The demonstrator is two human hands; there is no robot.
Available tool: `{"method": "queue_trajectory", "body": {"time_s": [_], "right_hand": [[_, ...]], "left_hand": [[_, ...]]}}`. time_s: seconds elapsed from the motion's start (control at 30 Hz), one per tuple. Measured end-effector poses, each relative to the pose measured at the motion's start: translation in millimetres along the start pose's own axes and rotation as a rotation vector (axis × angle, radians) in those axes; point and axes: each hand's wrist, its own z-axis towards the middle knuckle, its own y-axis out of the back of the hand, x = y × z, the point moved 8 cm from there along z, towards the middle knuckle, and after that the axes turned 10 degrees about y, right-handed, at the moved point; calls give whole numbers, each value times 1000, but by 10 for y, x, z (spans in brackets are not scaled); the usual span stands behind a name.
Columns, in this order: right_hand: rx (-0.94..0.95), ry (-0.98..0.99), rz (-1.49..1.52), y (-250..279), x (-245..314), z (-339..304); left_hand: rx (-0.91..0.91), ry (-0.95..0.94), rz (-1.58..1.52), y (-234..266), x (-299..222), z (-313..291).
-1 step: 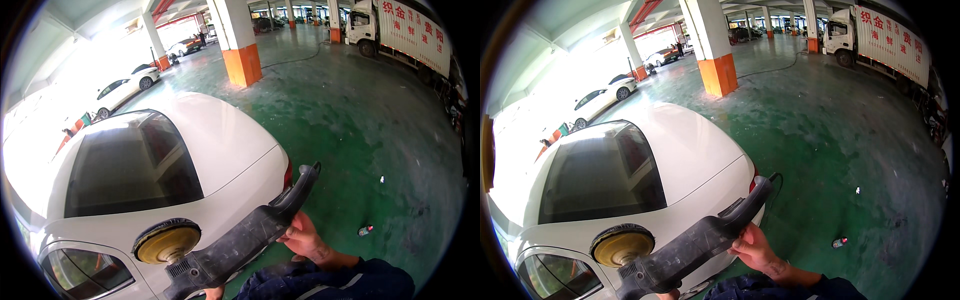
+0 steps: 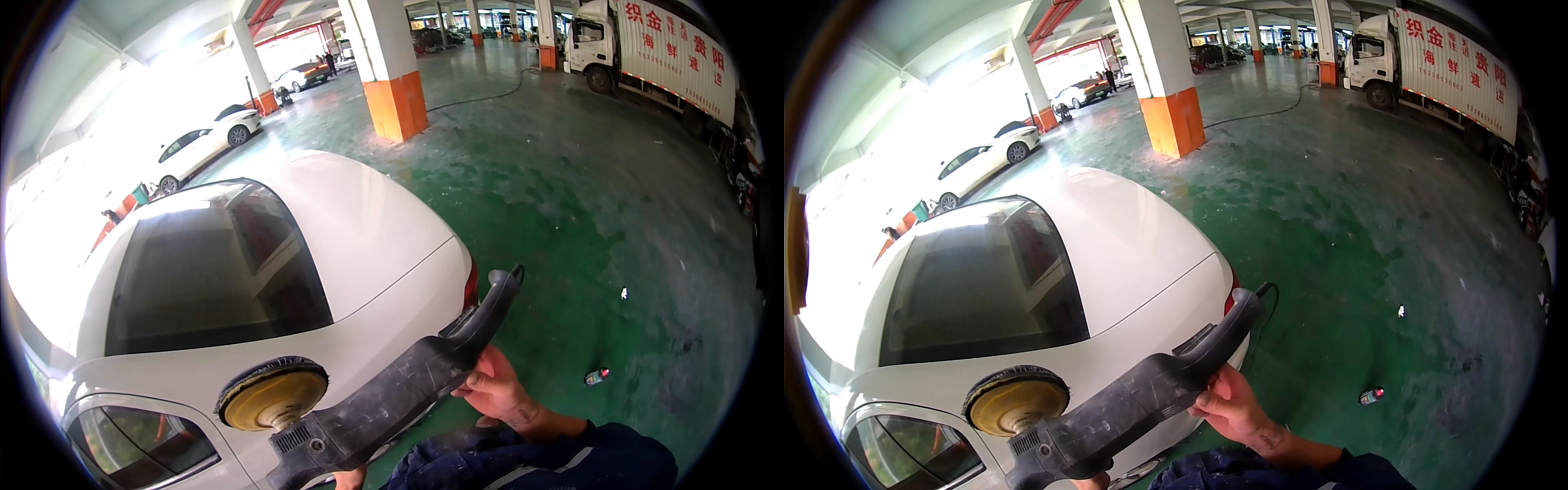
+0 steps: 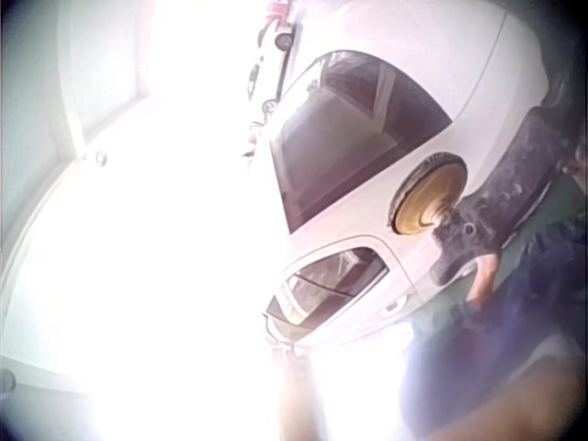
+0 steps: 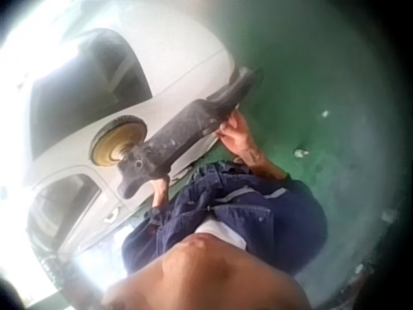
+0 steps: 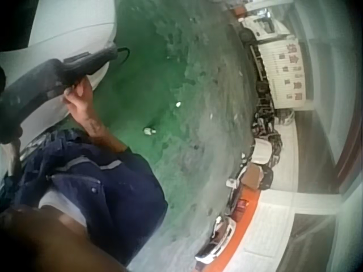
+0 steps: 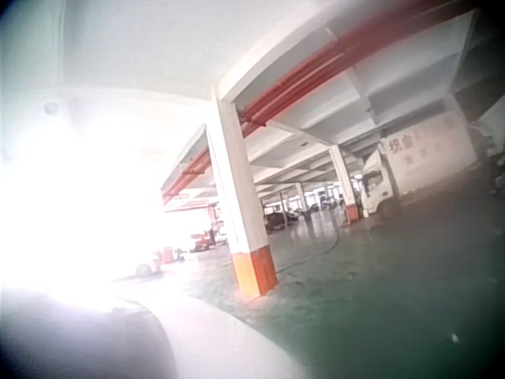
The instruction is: The person uses a rotary polisher with a yellow pad to buff the exterior of a white car. They systematically move the tool across the rear quarter panel, trunk, and rear bumper, applying pressure to smooth the paint surface.
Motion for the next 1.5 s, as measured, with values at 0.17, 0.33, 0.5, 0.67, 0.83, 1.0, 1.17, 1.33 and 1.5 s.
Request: {"method": "queue_trajectory", "body": {"time_s": [0.17, 0.33, 0.5, 0.67, 0.83, 1.0, 1.17, 1.33, 1.5], "right_hand": [[25, -24, 17, -4, -3, 12], [29, -36, 71, -37, -10, -10], [10, -37, 21, -19, -29, -28], [71, -18, 57, -43, -10, -44], [111, -43, 59, -83, 25, -66], [-114, -144, -183, -6, 24, -243], [120, -80, -1340, 790, 229, -768], [253, 317, -1815, 377, 426, -854], [272, 268, -1620, 1032, -208, -1110]], "left_hand": [[11, -4, -10, -18, -24, 35], [23, -8, -26, -57, -1, 58], [30, -7, -34, -71, 5, 57], [25, -6, -32, -48, 1, 43], [40, -8, -42, -63, -17, 52], [31, 8, -34, 11, 9, 6], [98, 14, -75, -83, -7, -55], [199, 50, -133, -295, -24, -186], [360, 123, -177, -595, 69, -267]]}}
